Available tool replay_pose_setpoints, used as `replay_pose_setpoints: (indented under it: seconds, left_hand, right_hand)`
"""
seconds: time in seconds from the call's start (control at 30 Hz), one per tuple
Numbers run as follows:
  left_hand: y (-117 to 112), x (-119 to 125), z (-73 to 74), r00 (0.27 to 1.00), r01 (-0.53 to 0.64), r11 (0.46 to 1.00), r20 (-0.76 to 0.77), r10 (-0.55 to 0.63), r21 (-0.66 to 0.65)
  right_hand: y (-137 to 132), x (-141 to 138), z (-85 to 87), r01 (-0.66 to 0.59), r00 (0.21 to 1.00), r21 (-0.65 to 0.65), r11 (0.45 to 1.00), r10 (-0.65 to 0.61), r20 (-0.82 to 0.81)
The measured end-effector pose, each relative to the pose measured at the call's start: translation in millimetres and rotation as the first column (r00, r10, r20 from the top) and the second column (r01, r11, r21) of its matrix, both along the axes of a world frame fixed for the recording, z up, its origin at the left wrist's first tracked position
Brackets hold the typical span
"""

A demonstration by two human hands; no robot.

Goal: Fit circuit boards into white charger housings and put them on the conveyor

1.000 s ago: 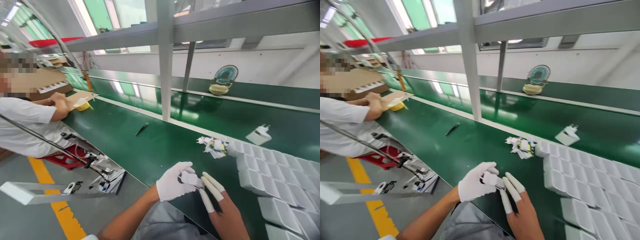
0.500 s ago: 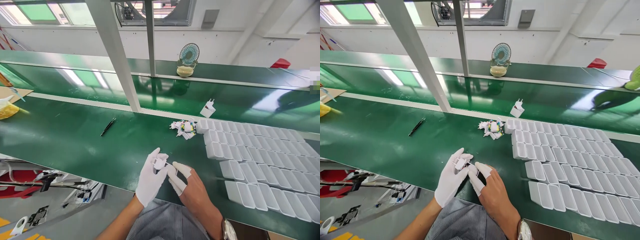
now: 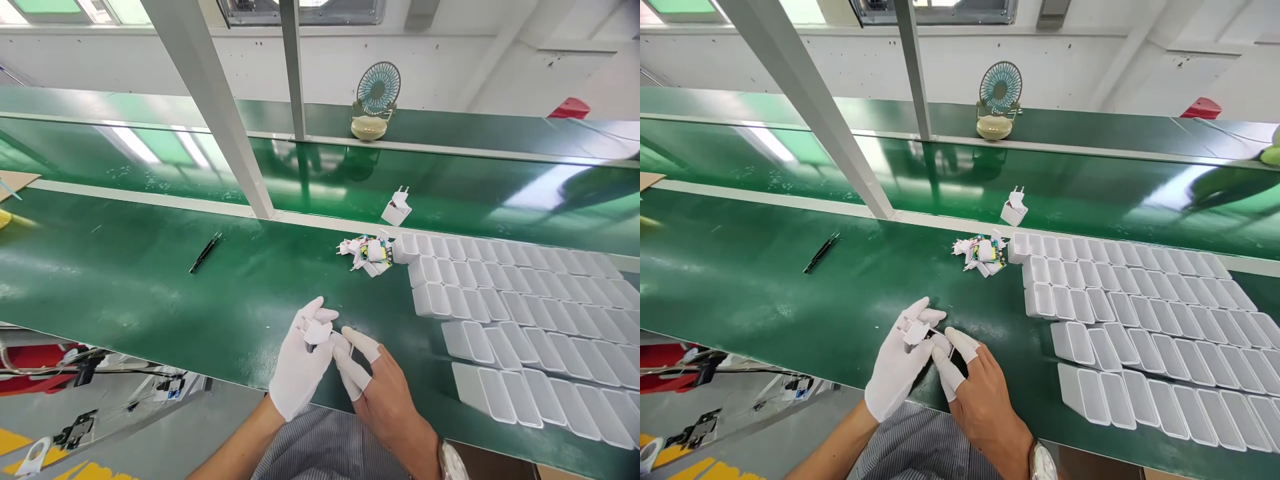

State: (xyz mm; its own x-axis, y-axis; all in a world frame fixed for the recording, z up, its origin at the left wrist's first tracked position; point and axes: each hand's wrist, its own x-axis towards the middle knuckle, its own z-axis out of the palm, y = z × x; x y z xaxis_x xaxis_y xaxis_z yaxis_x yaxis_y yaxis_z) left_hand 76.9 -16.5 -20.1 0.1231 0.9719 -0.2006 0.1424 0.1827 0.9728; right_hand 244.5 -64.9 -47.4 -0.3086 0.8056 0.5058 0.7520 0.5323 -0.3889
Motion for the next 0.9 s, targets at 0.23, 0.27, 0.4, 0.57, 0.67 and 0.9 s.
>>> replay_pose_setpoints:
  seconds: [0.23,0.27,0.4,0.57,0.67,0.9]
  left_hand:
    - [-4,4,-0.9,0.995,-0.031,1.0,0.093,0.03,0.005]
    - [-5,8,-1.5,0.993,-0.062,0.998,0.104,0.062,-0.004]
    - [-9,19,-5.1,0.97,-0.185,0.982,0.156,0.188,-0.035]
    - [-4,19,-8.7,0.977,-0.162,0.985,0.131,0.168,-0.056]
    - [-2,15,-8.7,0.984,-0.129,0.99,0.12,0.135,-0.051]
    - [-6,17,-9.1,0.956,-0.198,0.979,0.211,0.205,-0.054]
  right_hand:
    - [-5,7,2.6,-0.042,0.99,-0.029,0.999,0.045,0.135]
    - [-4,8,5.7,-0.069,0.99,-0.014,0.998,0.07,0.122]
    - [3,9,13.2,-0.182,0.981,0.001,0.983,0.182,0.069]
    - [12,6,7.1,-0.196,0.98,-0.064,0.979,0.197,0.017]
    - [15,6,5.4,-0.187,0.982,-0.068,0.98,0.186,-0.028]
    - [8,14,7.3,-0.014,0.98,-0.131,0.991,-0.013,-0.199]
